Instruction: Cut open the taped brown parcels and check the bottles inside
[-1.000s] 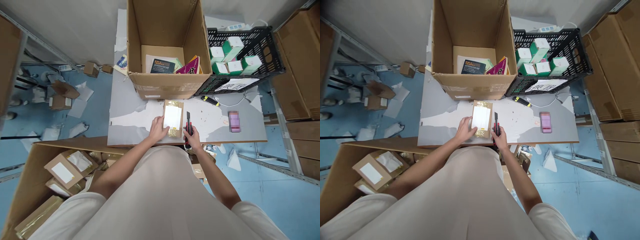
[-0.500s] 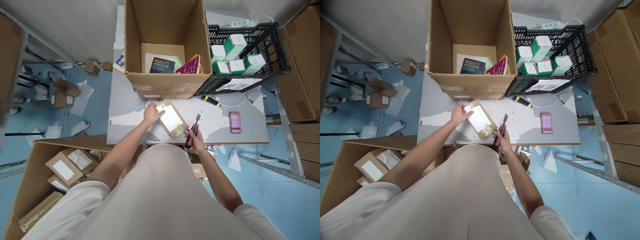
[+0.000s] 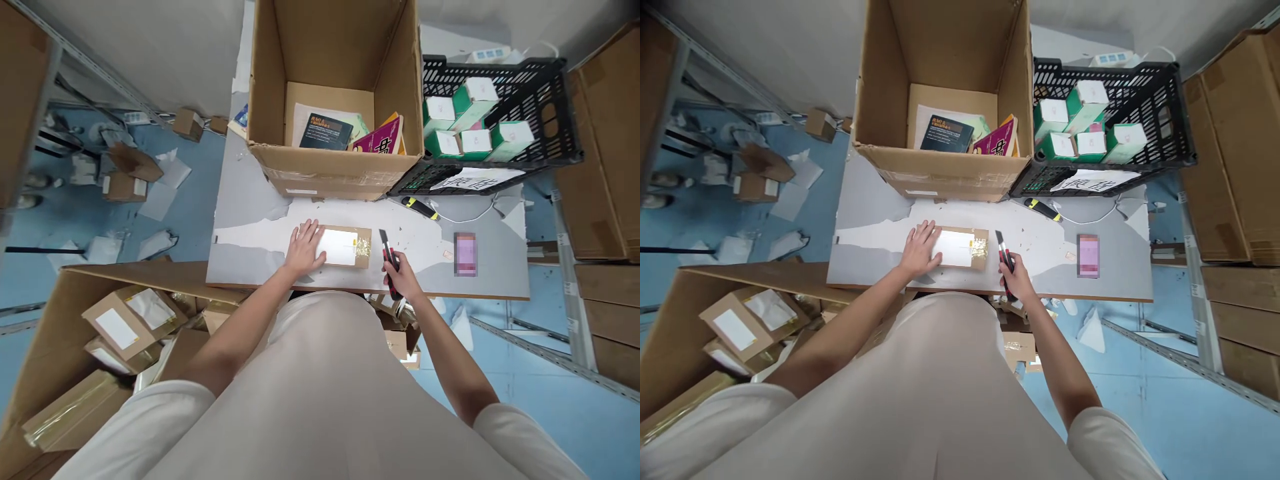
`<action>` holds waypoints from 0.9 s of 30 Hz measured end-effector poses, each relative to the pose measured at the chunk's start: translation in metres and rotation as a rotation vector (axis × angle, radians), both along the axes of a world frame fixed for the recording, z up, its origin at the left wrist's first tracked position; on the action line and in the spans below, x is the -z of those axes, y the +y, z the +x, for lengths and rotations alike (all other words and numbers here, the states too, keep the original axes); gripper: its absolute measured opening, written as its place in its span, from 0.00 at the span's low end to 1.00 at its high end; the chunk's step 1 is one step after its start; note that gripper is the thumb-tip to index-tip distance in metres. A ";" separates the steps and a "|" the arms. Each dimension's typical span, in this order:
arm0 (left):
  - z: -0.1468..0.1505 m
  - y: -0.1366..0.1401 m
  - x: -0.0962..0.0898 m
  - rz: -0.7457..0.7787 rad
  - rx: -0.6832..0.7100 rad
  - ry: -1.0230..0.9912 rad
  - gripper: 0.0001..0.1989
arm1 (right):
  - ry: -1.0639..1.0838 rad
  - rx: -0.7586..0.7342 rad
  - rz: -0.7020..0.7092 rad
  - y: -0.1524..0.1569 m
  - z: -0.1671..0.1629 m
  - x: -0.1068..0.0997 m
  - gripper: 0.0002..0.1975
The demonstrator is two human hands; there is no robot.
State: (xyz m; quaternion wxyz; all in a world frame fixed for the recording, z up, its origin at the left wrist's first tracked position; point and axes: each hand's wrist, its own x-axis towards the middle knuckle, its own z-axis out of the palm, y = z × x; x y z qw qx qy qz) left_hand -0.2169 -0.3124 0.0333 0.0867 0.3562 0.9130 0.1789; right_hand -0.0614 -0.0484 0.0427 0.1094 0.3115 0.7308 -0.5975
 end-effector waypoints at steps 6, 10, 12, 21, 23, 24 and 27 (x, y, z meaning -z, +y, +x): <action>0.007 0.002 0.000 -0.109 -0.020 0.002 0.54 | -0.039 -0.052 -0.074 -0.013 0.009 0.001 0.33; 0.009 0.003 0.001 -0.083 -0.039 -0.007 0.58 | -0.043 -0.035 -0.193 -0.011 0.009 -0.003 0.36; 0.007 0.003 0.002 -0.053 -0.040 -0.011 0.59 | -0.040 -0.044 -0.219 -0.006 0.010 -0.005 0.37; 0.004 0.011 0.002 -0.012 -0.106 -0.021 0.59 | -0.017 -0.173 -0.138 0.016 -0.015 -0.009 0.35; 0.005 0.012 0.003 -0.007 -0.124 -0.028 0.58 | -0.014 -0.225 -0.116 0.020 -0.015 -0.010 0.34; 0.005 0.013 0.003 -0.005 -0.126 -0.033 0.58 | -0.018 -0.251 -0.114 0.022 -0.014 -0.011 0.33; 0.006 0.012 0.005 -0.006 -0.128 -0.038 0.58 | -0.036 -0.299 -0.137 0.026 -0.006 -0.016 0.32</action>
